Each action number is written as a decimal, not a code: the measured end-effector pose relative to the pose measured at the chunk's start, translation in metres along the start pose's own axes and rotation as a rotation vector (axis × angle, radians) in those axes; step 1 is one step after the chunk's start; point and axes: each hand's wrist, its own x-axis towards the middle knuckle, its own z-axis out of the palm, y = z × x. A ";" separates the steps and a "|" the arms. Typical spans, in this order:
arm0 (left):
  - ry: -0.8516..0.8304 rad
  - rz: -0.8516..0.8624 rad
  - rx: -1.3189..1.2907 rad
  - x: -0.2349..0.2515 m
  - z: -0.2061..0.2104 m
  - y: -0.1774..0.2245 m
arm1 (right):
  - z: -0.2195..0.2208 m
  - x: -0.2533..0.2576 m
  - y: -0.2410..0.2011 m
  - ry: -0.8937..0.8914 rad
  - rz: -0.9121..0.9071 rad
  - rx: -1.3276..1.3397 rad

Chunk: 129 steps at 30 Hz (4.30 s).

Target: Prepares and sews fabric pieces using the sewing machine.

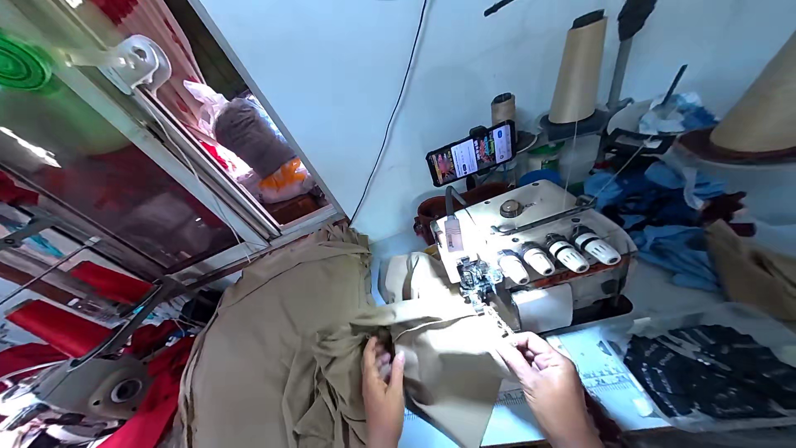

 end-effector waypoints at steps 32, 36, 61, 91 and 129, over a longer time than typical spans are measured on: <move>0.176 -0.305 -0.538 -0.040 -0.009 0.004 | -0.050 -0.044 0.000 -0.217 -0.277 -0.229; 0.138 -0.307 -0.544 -0.042 -0.009 0.002 | -0.068 -0.054 0.013 -0.228 -0.193 -0.196; 0.195 0.175 -0.132 -0.046 -0.015 0.046 | -0.060 -0.053 0.005 -0.241 0.198 0.099; -0.322 -0.092 0.084 0.069 0.064 0.065 | 0.008 0.010 0.004 -0.085 0.313 0.134; -0.516 0.460 0.303 0.097 0.018 0.010 | -0.057 0.005 0.000 -0.404 0.284 0.070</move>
